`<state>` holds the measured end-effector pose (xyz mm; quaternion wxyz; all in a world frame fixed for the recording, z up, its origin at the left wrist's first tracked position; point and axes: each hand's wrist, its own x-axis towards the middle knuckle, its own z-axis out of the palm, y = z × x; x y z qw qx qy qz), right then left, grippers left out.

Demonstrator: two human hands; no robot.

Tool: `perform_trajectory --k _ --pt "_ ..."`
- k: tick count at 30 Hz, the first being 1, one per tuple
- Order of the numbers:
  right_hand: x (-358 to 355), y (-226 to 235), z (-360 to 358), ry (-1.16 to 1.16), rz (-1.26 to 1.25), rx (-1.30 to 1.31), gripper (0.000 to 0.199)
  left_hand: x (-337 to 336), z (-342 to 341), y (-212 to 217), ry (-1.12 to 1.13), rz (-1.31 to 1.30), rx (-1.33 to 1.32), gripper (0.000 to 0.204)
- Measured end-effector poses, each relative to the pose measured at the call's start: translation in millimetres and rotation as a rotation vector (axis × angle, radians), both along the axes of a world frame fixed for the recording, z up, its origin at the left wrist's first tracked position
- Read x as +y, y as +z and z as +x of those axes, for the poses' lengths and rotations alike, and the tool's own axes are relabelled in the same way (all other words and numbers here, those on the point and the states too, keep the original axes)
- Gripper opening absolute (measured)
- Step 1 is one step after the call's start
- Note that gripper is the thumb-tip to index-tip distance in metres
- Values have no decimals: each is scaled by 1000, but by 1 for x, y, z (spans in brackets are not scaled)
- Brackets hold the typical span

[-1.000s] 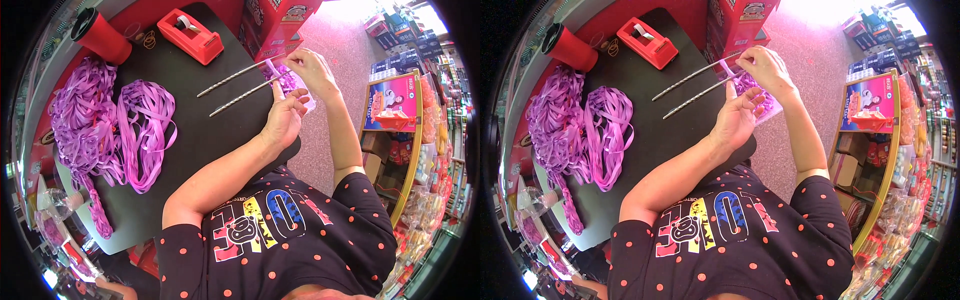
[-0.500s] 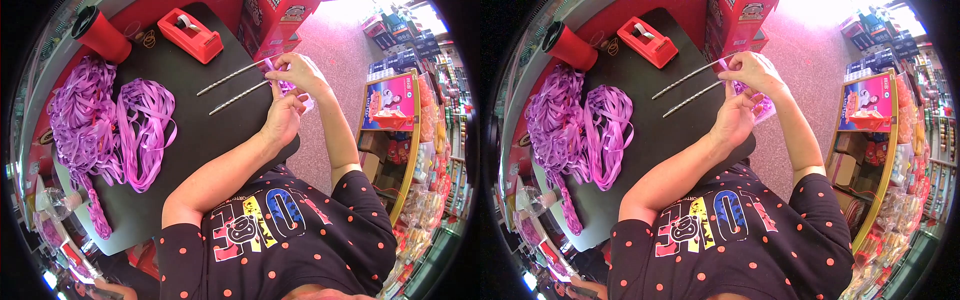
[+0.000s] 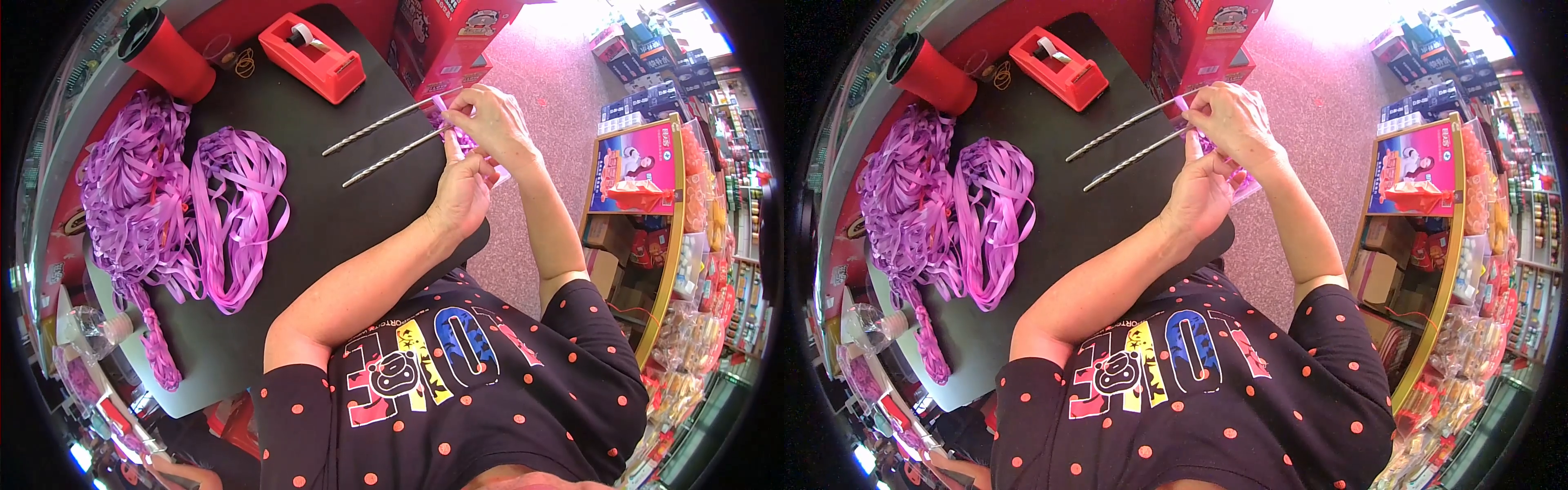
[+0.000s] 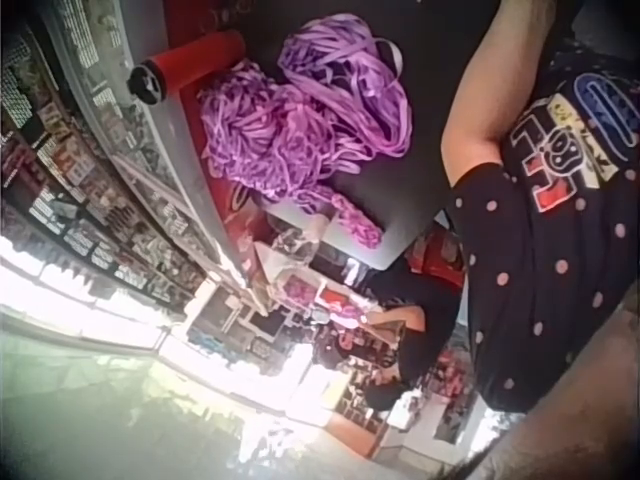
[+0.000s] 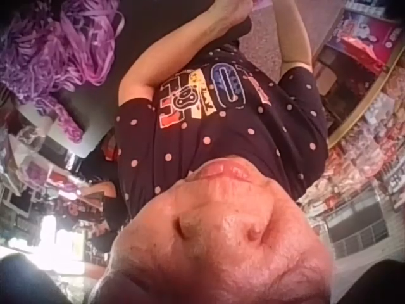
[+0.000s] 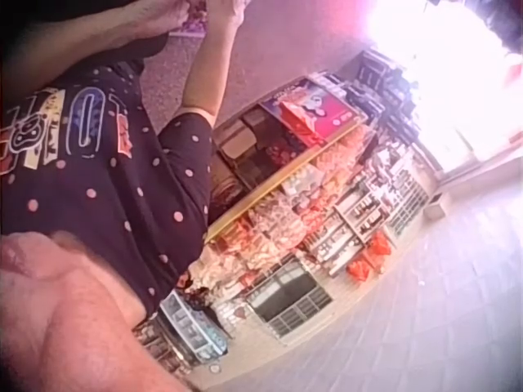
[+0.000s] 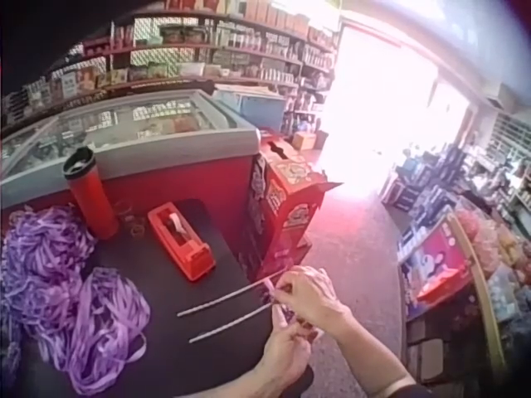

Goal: Wrapping purple ribbon around parallel metal rods to create bows.

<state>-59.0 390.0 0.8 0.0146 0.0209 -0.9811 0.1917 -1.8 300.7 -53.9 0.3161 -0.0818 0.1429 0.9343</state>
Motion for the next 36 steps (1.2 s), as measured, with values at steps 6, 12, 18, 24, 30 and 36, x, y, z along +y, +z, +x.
perform_trajectory --k 6,12,18,24,30,36 --pt "8 -6 -3 -21 -100 -47 28 1 0 0 -13 -6 -13 106" --pt "21 -23 -6 37 78 72 25 0 1 -1 -23 16 23 106" --pt "9 -5 8 20 82 262 20 -1 1 4 -4 -16 2 107" --pt "1 -2 21 74 226 296 19 2 1 4 17 46 35 107" --pt "-1 -8 14 103 275 193 22 2 0 0 30 54 -52 102" --pt "19 -19 0 14 123 136 31 5 -1 -6 19 16 59 93"
